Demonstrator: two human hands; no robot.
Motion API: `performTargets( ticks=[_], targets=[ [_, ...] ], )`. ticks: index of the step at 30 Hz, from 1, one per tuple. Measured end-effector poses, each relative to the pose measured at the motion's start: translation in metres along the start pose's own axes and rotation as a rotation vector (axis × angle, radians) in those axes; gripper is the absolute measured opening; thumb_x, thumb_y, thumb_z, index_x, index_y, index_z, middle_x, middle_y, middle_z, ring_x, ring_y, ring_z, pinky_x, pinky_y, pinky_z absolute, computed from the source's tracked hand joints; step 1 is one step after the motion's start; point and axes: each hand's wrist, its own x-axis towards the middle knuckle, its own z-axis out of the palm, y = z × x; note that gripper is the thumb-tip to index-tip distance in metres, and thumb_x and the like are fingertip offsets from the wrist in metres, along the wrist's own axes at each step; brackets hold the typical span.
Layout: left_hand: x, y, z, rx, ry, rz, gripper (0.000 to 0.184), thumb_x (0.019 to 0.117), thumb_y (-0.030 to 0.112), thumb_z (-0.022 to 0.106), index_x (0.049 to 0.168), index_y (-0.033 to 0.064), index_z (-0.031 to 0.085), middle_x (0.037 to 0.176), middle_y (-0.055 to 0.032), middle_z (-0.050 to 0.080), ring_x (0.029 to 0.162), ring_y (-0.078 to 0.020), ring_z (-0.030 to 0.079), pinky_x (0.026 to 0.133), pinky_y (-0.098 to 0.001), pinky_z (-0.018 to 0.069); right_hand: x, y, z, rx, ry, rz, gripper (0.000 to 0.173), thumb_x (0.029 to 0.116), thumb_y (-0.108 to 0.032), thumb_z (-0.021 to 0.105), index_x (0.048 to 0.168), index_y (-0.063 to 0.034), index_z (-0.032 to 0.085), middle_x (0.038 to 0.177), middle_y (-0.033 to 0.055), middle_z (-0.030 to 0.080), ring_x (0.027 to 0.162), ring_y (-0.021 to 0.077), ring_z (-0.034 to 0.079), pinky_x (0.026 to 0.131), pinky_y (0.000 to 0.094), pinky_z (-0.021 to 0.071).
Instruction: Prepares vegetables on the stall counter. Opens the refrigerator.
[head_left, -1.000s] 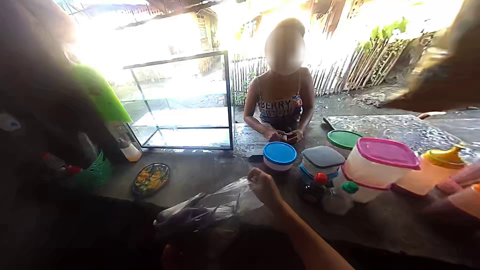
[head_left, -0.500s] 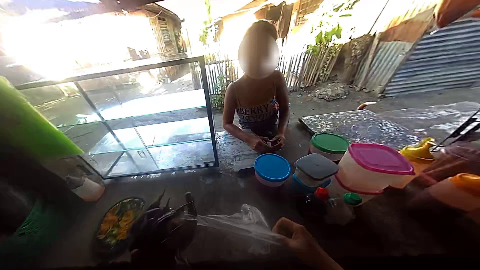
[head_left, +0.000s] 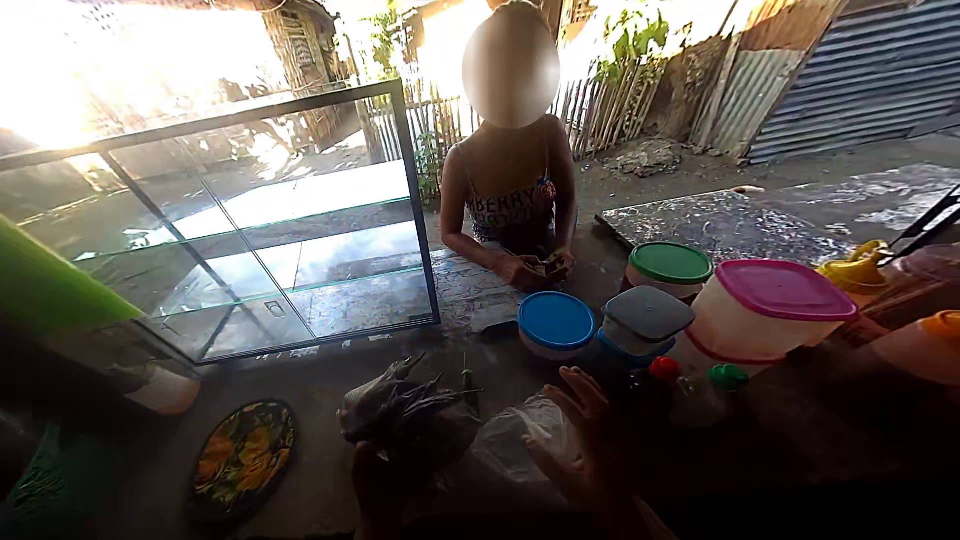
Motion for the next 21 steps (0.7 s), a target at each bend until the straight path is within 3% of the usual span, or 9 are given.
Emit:
performTargets(
  ticks=[3, 5, 7, 11, 13, 16, 18, 20, 21],
  targets=[
    [0.003, -0.006, 0.002, 0.001, 0.0, -0.03, 0.034, 0.0699, 0.038, 0.083, 0.093, 0.0138, 0.076, 0.09, -0.0091, 0.077, 0.083, -0.0199, 0.075, 0.073, -0.0426, 0.0636, 0.005, -0.013, 0.022, 0.091, -0.159, 0.025, 0.059, 0.0959, -0.054, 0.065, 0.136, -0.0108, 0.061, 0.135, 0.0132, 0.065, 0.134, 0.0256, 0.056, 0.115, 0.0513, 0.0422],
    [0.005, -0.01, 0.004, -0.013, -0.001, -0.043, 0.036, 0.0678, 0.037, 0.084, 0.093, 0.0129, 0.076, 0.089, -0.0092, 0.077, 0.083, -0.0202, 0.076, 0.073, -0.0426, 0.0636, 0.008, -0.013, 0.034, 0.168, -0.29, 0.199, 0.062, 0.0955, -0.053, 0.065, 0.134, -0.0039, 0.064, 0.133, 0.0155, 0.066, 0.129, 0.0267, 0.059, 0.11, 0.0483, 0.0464],
    [0.006, -0.015, 0.005, -0.038, -0.029, -0.061, 0.036, 0.0681, 0.037, 0.085, 0.094, 0.0127, 0.077, 0.091, -0.0095, 0.077, 0.084, -0.0208, 0.076, 0.075, -0.043, 0.0635, 0.009, -0.011, 0.044, 0.244, -0.341, 0.363, 0.058, 0.0944, -0.047, 0.068, 0.132, -0.0038, 0.066, 0.131, 0.0147, 0.065, 0.126, 0.0236, 0.06, 0.108, 0.0419, 0.0486],
    [0.007, -0.022, 0.008, -0.081, 0.01, -0.071, 0.039, 0.0633, 0.033, 0.088, 0.093, 0.0105, 0.076, 0.09, -0.0117, 0.076, 0.083, -0.023, 0.076, 0.075, -0.0443, 0.0633, 0.004, -0.005, 0.055, 0.108, -0.161, 0.271, 0.032, 0.0928, -0.031, 0.069, 0.114, -0.0082, 0.077, 0.117, 0.0138, 0.069, 0.115, 0.0287, 0.064, 0.101, 0.047, 0.0509],
    [0.006, -0.024, 0.005, -0.073, 0.0, -0.066, 0.038, 0.0641, 0.033, 0.088, 0.093, 0.0109, 0.077, 0.091, -0.0109, 0.077, 0.084, -0.022, 0.076, 0.076, -0.043, 0.0633, 0.004, -0.002, 0.054, 0.079, -0.089, 0.233, 0.034, 0.0942, -0.038, 0.069, 0.111, -0.0099, 0.078, 0.118, 0.0138, 0.069, 0.115, 0.0285, 0.063, 0.101, 0.0477, 0.0507],
    [0.004, -0.025, -0.001, -0.045, -0.036, -0.059, 0.031, 0.0694, 0.031, 0.086, 0.093, 0.0127, 0.078, 0.09, -0.0089, 0.077, 0.084, -0.0189, 0.076, 0.076, -0.0397, 0.0634, -0.001, -0.005, 0.056, 0.043, 0.069, 0.102, 0.037, 0.0969, -0.052, 0.065, 0.104, -0.0161, 0.068, 0.116, 0.0075, 0.066, 0.117, 0.0172, 0.061, 0.101, 0.0346, 0.05],
    [0.003, -0.028, -0.003, -0.034, -0.078, -0.059, 0.028, 0.0709, 0.031, 0.084, 0.093, 0.0141, 0.079, 0.091, -0.007, 0.078, 0.085, -0.017, 0.076, 0.077, -0.0377, 0.0632, -0.002, -0.007, 0.059, 0.001, 0.029, 0.108, 0.041, 0.0948, -0.056, 0.065, 0.101, -0.0159, 0.071, 0.117, 0.0095, 0.069, 0.118, 0.022, 0.062, 0.1, 0.0402, 0.049],
    [0.002, -0.03, 0.001, -0.007, -0.062, -0.072, 0.027, 0.0694, 0.029, 0.085, 0.091, 0.0151, 0.079, 0.089, -0.0052, 0.078, 0.083, -0.0154, 0.075, 0.076, -0.0362, 0.0631, -0.001, -0.007, 0.063, -0.021, -0.128, 0.181, 0.039, 0.0916, -0.045, 0.069, 0.106, -0.0099, 0.077, 0.124, 0.0174, 0.069, 0.121, 0.036, 0.062, 0.102, 0.0558, 0.0481],
    [0.002, -0.032, 0.004, 0.017, -0.016, -0.072, 0.028, 0.0666, 0.027, 0.086, 0.09, 0.0145, 0.078, 0.088, -0.0052, 0.077, 0.081, -0.0155, 0.075, 0.075, -0.0363, 0.0631, -0.003, -0.004, 0.065, -0.013, -0.16, 0.186, 0.032, 0.0915, -0.036, 0.069, 0.105, -0.009, 0.078, 0.125, 0.018, 0.068, 0.122, 0.0381, 0.062, 0.102, 0.0576, 0.0477]
  ],
)
